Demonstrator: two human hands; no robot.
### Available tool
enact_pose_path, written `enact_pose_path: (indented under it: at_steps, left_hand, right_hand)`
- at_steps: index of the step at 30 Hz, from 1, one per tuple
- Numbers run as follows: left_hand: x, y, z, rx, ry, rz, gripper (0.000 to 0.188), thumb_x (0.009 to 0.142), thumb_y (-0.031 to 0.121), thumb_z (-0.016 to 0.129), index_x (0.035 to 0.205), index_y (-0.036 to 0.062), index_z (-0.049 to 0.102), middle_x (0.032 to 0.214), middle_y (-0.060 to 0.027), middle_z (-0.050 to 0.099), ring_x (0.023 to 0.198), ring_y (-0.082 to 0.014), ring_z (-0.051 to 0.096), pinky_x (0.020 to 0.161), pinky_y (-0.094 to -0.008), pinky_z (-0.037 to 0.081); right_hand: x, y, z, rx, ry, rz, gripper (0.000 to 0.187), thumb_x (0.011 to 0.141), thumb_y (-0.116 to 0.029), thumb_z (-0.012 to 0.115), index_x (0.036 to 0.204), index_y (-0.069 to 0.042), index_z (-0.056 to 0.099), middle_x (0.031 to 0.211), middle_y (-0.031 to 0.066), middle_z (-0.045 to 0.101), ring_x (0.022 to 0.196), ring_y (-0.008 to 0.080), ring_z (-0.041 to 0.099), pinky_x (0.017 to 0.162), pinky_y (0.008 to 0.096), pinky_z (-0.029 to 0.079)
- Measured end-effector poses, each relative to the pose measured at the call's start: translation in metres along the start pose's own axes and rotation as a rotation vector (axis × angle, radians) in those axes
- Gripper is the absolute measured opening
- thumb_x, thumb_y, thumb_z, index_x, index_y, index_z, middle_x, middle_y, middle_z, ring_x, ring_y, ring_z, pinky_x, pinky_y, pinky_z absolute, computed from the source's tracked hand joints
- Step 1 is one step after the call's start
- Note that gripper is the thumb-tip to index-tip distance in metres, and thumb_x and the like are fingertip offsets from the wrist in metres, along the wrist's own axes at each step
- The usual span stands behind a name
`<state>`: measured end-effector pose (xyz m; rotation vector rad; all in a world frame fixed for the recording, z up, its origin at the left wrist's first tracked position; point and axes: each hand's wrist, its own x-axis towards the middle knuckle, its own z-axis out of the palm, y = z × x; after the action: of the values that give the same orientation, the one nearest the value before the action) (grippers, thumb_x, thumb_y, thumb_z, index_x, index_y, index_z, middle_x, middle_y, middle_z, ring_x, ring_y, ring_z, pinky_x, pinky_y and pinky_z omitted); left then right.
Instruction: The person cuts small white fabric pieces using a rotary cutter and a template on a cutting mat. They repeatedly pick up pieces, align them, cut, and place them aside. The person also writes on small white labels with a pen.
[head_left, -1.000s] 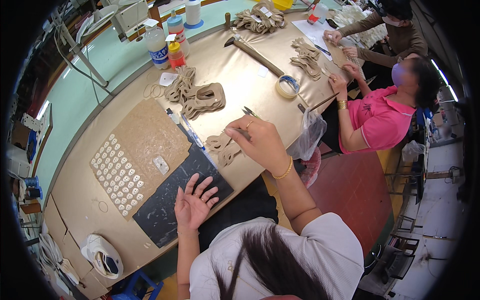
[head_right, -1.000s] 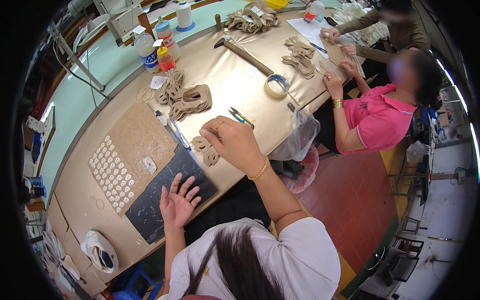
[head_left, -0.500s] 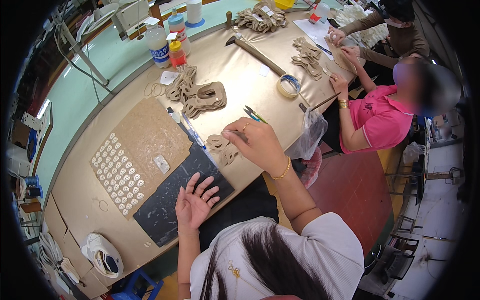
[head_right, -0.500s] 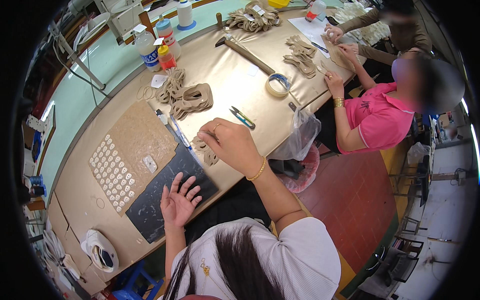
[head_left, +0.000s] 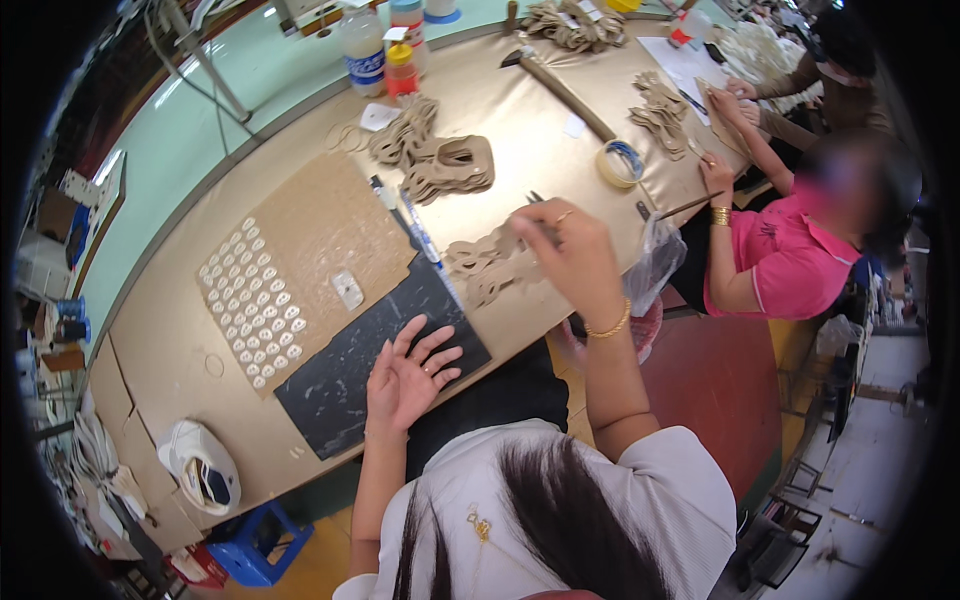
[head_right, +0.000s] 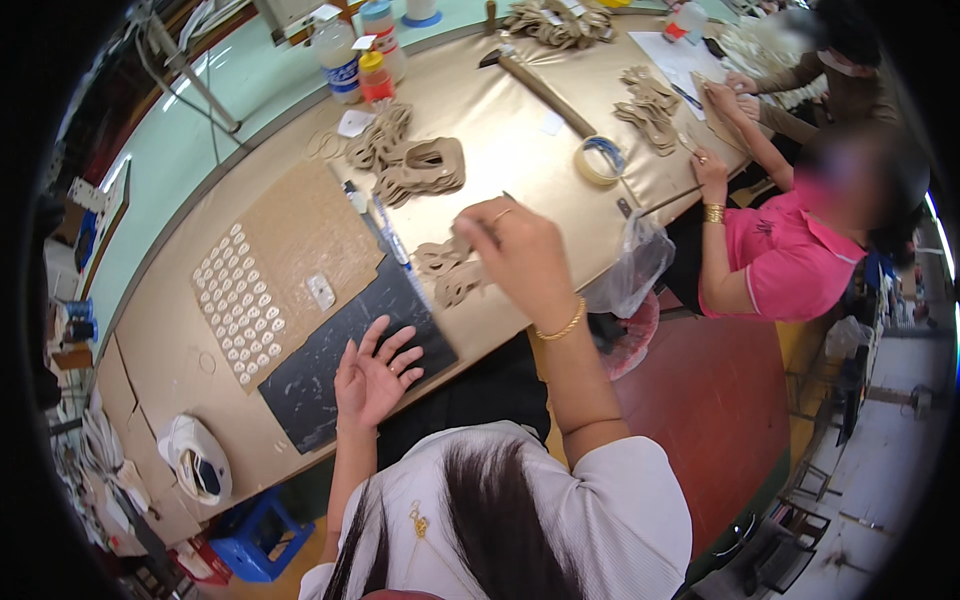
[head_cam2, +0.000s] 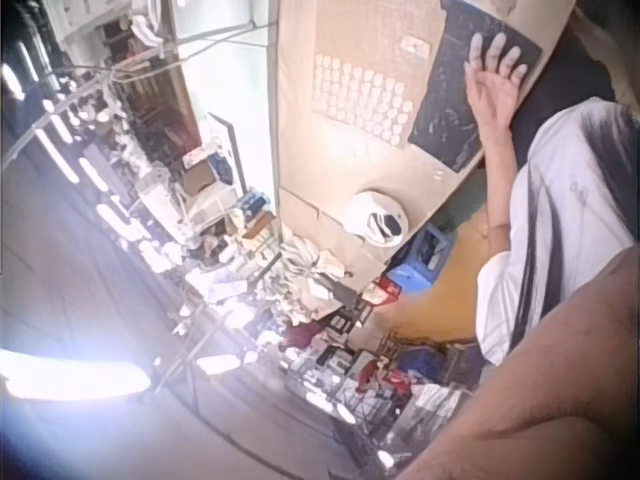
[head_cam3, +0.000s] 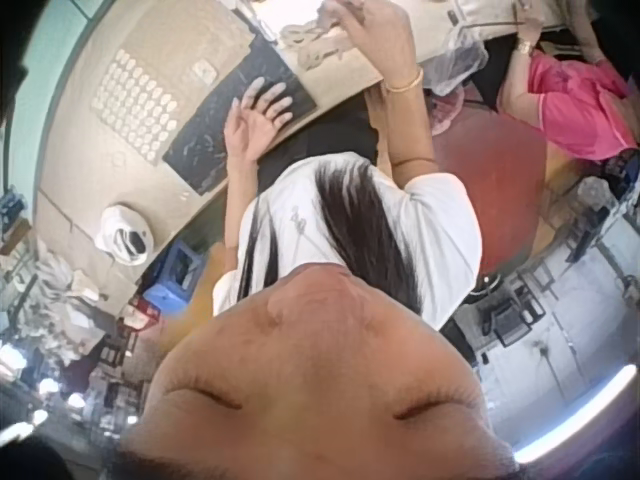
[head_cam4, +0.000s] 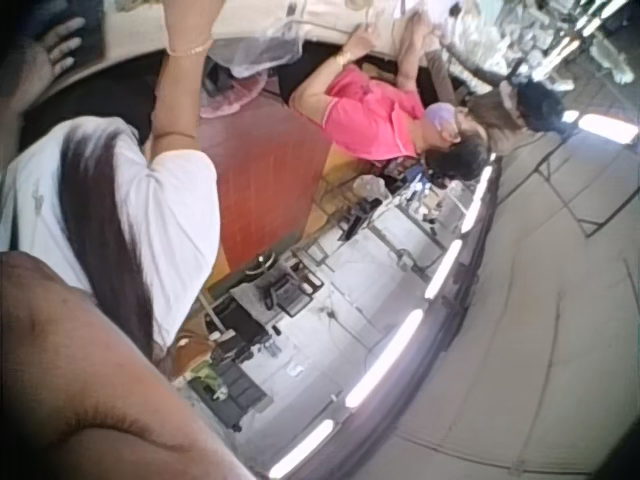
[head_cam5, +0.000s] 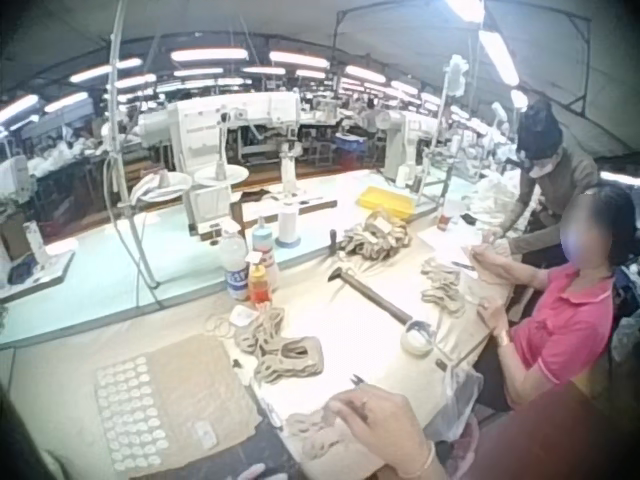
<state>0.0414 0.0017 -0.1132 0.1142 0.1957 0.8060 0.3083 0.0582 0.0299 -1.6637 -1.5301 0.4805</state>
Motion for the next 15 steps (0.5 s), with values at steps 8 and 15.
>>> enact_pose_path:
  at_steps: [8, 15]
  left_hand:
    - [0.001, 0.000, 0.002, 0.010, 0.026, -0.006, 0.058, 0.106, 0.045, 0.040, 0.152, 0.0093, 0.038, 0.149, -0.0269, 0.045, 0.130, -0.0413, 0.052, 0.106, -0.0533, 0.043]
    - [0.000, 0.000, 0.006, -0.021, 0.009, 0.006, 0.056, 0.107, 0.041, 0.040, 0.151, 0.0072, 0.038, 0.148, -0.0272, 0.046, 0.129, -0.0415, 0.053, 0.105, -0.0513, 0.045]
  right_hand:
    - [0.002, 0.002, 0.008, -0.032, -0.004, -0.066, 0.015, 0.093, -0.015, 0.070, 0.095, -0.001, 0.074, 0.083, 0.0117, 0.071, 0.065, 0.0183, 0.065, 0.061, 0.0304, 0.051]
    - [-0.003, 0.024, 0.033, 0.215, -0.139, 0.201, 0.020, 0.094, -0.019, 0.071, 0.098, 0.000, 0.074, 0.075, 0.0037, 0.070, 0.063, 0.0086, 0.058, 0.060, 0.0254, 0.047]
